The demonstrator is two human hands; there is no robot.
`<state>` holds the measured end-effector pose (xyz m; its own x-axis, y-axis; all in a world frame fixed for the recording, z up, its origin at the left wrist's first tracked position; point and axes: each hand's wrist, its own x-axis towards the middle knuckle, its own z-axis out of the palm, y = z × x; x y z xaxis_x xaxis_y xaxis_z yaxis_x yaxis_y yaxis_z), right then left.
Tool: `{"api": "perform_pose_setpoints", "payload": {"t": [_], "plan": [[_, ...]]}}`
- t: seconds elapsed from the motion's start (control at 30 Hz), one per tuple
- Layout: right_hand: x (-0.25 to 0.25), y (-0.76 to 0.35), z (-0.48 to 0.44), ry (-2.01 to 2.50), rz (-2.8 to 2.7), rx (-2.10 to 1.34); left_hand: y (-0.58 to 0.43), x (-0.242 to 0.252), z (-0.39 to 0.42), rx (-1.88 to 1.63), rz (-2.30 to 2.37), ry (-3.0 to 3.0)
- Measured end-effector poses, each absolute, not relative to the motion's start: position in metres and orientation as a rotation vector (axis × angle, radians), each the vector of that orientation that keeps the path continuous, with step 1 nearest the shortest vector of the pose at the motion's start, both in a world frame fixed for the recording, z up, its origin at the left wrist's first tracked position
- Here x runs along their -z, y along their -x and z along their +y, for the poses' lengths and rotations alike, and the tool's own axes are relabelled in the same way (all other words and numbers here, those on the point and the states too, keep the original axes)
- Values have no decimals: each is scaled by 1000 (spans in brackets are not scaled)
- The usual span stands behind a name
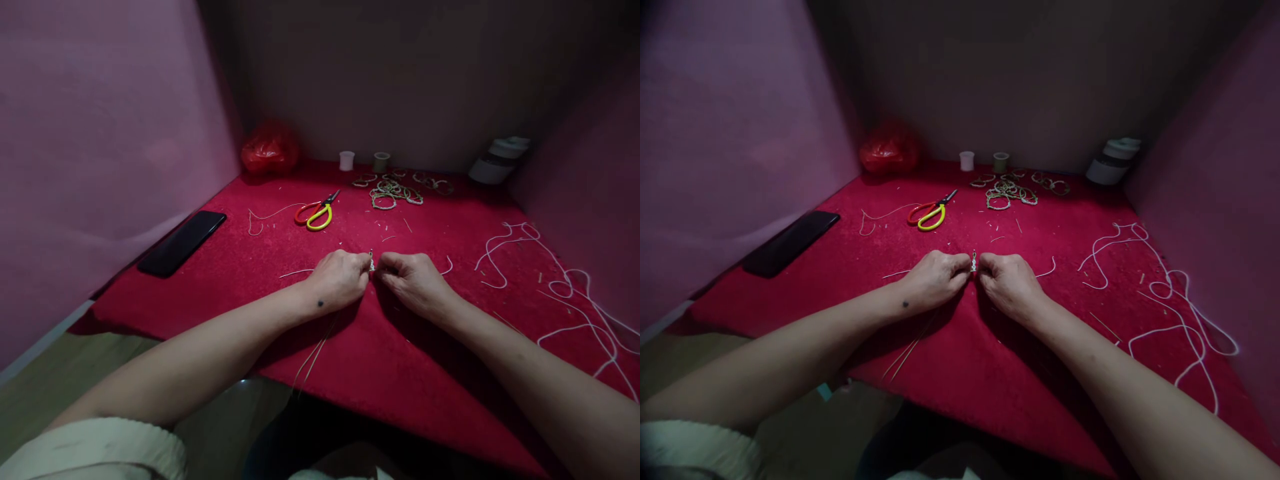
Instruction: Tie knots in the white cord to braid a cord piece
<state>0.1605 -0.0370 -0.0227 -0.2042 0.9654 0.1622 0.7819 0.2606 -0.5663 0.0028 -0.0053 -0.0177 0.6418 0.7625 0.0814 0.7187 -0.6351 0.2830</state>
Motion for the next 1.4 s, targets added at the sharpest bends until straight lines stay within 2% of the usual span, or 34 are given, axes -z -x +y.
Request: {"api": "perform_pose_setpoints", "payload": {"t": [0.63, 0.9, 1.17, 1.3, 1.4], "plan": [[27, -159, -40, 1726, -2019, -442, -2, 19, -6, -293, 1278, -2517], [25, -161, -41, 1611, -2012, -513, 0, 6, 1, -304, 1099, -2393], [22, -162, -40, 1608, -1957, -395, 2, -2, 4, -293, 1115, -2133], [18, -164, -38, 1676, -1927, -519, -3, 1, 3, -267, 1128, -1857], [15, -164, -36, 1675, -1823, -791, -8, 1, -1, -256, 1109, -1640]]}}
